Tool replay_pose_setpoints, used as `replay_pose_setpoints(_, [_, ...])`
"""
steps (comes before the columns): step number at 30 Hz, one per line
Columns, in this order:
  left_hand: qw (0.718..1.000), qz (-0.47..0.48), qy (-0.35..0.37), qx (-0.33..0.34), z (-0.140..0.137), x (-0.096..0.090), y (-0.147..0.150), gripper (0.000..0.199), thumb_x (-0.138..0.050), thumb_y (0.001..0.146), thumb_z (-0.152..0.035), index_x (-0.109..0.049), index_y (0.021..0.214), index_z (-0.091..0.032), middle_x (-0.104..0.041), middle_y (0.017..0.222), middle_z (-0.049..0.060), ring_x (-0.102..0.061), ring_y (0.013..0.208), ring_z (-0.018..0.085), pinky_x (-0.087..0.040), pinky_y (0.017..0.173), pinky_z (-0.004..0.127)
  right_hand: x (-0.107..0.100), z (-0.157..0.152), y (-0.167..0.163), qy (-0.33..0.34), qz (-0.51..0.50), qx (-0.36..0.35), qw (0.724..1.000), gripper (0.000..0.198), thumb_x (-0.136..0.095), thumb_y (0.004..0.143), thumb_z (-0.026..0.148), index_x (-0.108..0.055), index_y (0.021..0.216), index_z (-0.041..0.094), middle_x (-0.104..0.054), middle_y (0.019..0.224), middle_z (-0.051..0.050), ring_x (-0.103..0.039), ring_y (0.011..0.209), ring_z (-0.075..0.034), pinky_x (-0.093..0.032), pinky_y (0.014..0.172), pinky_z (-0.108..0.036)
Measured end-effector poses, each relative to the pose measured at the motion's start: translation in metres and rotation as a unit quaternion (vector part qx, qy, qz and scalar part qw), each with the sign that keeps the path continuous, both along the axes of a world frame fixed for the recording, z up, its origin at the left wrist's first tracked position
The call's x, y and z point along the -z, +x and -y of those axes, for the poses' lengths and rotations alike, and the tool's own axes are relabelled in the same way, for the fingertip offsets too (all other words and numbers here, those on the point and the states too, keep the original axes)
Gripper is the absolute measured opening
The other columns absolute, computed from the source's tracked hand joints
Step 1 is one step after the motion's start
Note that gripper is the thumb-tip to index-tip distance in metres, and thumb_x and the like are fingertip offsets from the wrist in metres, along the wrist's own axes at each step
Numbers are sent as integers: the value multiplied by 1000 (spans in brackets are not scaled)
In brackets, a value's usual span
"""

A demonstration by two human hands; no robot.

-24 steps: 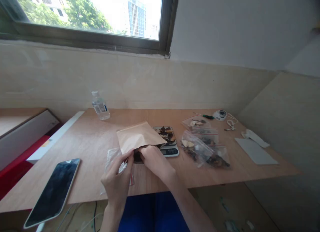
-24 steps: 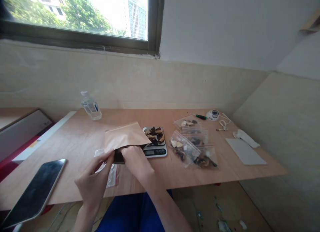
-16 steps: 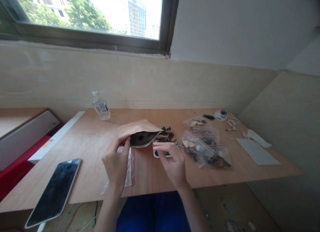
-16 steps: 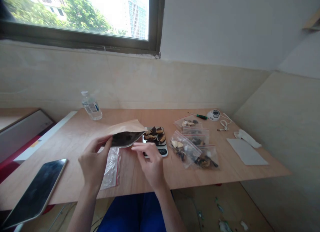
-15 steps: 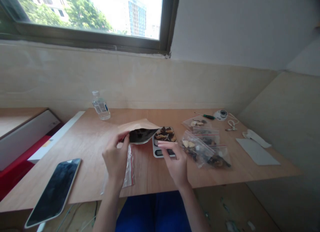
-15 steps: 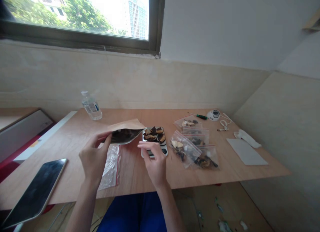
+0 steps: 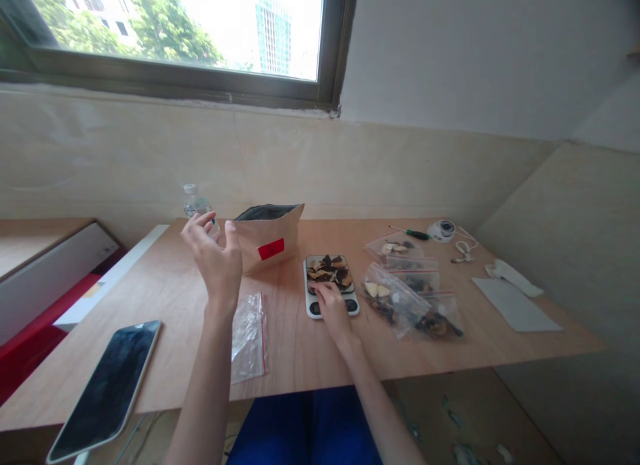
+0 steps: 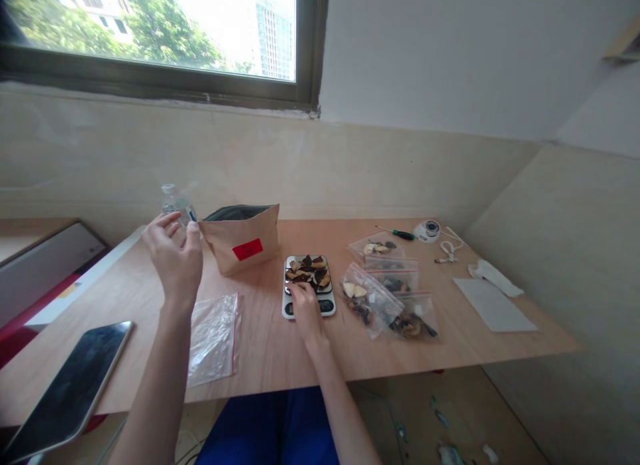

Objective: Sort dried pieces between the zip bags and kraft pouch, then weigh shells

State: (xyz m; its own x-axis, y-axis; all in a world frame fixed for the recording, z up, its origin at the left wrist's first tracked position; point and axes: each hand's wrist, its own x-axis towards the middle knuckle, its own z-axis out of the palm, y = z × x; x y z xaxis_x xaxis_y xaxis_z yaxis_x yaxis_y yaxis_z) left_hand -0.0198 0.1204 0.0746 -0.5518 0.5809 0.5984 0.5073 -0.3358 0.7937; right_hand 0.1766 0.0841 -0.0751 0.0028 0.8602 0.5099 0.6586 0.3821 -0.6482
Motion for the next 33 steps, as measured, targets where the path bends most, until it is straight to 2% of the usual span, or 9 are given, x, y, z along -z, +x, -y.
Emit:
replay_pose_setpoints(4, [1000,-19,23,2,20,20,7,37,-55,82,-23,-49,117,-15,-39,132,16,-41,127,25,-43,100,39,-5,14,-1,28,41,-6,999,38,-42,88,7,-63,117,21,-65,113,-9,-56,109,-23,-46,95,-40])
replay_pose_setpoints(6, [999,-34,-5,-4,34,36,8,34,-53,83,-26,-51,114,-15,-44,127,15,-47,120,25,-47,95,40,-10,29,-5,33,43,-12,998,39,-43,88,7,-61,118,22,-64,118,-7,-53,113,-23,-43,97,-42])
replay_pose_setpoints(11, [970,-77,-212,88,73,101,-1,33,-48,81,-43,-58,97,-16,-54,95,10,-59,78,23,-52,72,45,-13,79,-24,-3,10,-60,998,38,-40,84,0,-63,106,22,-65,109,-6,-54,107,-20,-43,94,-38])
replay_pose_setpoints(14, [955,-116,-252,102,93,144,-6,37,-48,78,-47,-57,96,-16,-52,92,10,-57,82,28,-49,78,50,-7,102,-35,-40,-7,-89,995,39,-40,82,-4,-63,100,22,-64,105,-6,-54,103,-19,-45,90,-35])
replay_pose_setpoints(17, [951,-148,-258,83,104,168,-8,36,-51,74,-47,-57,94,-17,-51,88,10,-55,85,30,-48,78,50,-1,115,-43,-66,-24,-105,992,40,-40,80,-6,-64,96,23,-63,101,-5,-55,100,-19,-46,86,-33])
replay_pose_setpoints(20, [952,-143,-257,82,105,171,-9,32,-50,75,-47,-57,87,-18,-52,87,9,-55,84,28,-47,79,47,1,121,-46,-84,-34,-113,989,40,-41,79,-6,-64,93,23,-62,98,-5,-55,98,-19,-47,85,-33])
replay_pose_setpoints(25, [941,-98,-301,119,106,155,-8,26,-47,79,-44,-57,74,-20,-55,80,5,-58,74,23,-47,74,40,-2,119,-48,-116,-69,-118,984,37,-39,83,-2,-62,99,23,-63,100,-5,-56,98,-19,-46,87,-34])
replay_pose_setpoints(29, [932,-38,-329,148,119,137,6,29,-51,80,-49,-59,78,-20,-62,72,2,-59,63,19,-47,62,32,-5,116,-55,-168,-164,-79,969,29,-41,92,17,-52,118,23,-62,106,-6,-58,101,-19,-46,91,-35])
replay_pose_setpoints(33, [936,-22,-289,198,134,119,26,30,-53,81,-48,-61,79,-20,-64,66,0,-58,57,15,-46,57,26,-11,111,-63,-220,-282,-57,932,32,-43,94,34,-46,122,21,-64,108,-8,-62,98,-18,-48,88,-32])
